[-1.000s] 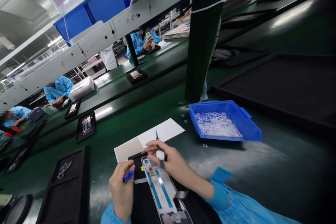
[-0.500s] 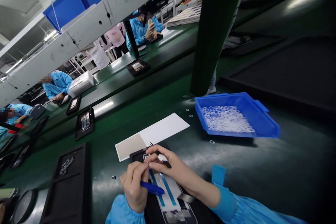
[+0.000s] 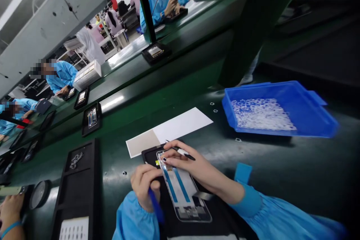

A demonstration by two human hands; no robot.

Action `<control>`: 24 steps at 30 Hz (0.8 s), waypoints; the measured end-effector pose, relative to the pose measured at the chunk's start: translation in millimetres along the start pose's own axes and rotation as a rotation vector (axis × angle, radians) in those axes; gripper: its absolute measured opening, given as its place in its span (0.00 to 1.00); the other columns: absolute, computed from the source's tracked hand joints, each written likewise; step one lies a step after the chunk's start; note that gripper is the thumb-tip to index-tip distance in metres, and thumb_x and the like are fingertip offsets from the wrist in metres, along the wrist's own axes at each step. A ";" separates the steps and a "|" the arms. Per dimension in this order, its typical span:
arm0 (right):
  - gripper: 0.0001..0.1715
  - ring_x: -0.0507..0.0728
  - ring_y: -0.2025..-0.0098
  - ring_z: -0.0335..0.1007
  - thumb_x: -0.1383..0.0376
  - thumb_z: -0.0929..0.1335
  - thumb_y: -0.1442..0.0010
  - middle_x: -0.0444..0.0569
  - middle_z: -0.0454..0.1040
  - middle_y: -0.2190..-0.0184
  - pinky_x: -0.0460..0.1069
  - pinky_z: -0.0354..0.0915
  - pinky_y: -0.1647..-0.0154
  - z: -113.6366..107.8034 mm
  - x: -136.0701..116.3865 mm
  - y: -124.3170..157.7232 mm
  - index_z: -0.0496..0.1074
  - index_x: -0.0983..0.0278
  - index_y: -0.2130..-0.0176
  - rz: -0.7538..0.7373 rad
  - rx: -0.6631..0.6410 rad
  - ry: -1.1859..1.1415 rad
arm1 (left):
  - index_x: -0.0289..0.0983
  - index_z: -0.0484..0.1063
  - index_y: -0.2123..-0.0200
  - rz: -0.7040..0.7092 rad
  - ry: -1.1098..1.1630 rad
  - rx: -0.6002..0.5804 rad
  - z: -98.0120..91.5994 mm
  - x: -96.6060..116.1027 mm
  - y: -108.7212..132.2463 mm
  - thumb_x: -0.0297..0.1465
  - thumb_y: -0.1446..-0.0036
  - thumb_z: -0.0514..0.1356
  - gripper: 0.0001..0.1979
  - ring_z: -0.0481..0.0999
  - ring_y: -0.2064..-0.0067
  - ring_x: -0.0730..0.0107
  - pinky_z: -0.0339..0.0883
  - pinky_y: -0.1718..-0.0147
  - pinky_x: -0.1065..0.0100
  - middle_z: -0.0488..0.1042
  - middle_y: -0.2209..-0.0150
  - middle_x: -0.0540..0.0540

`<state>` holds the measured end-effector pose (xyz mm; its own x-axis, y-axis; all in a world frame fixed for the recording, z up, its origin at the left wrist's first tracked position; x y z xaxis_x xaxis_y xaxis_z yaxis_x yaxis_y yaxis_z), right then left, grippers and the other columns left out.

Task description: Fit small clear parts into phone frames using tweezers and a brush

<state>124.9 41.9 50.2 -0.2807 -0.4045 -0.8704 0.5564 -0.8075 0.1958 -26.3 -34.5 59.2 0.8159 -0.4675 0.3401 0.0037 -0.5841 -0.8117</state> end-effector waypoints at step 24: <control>0.23 0.56 0.67 0.76 0.53 0.73 0.49 0.43 0.74 0.69 0.53 0.74 0.62 0.9 -0.8 1.3 0.67 0.60 0.59 -0.087 0.017 0.197 | 0.37 0.67 0.64 -0.369 0.280 0.043 -0.6 0.1 7.0 0.30 0.36 0.59 0.04 0.79 0.65 0.68 0.76 0.65 0.66 0.76 0.66 0.46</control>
<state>125.1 40.8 51.6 -0.1677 -0.2428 -0.9555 0.5230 -0.8435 0.1226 -26.6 -39.0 53.8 0.5684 -0.3983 0.7199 0.2932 -0.7195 -0.6296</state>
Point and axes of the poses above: each hand's wrist, its own y-axis away from the middle knuckle, its own z-axis out of the palm, x = y × z, the point moved 1 cm from there along -y, towards the middle knuckle
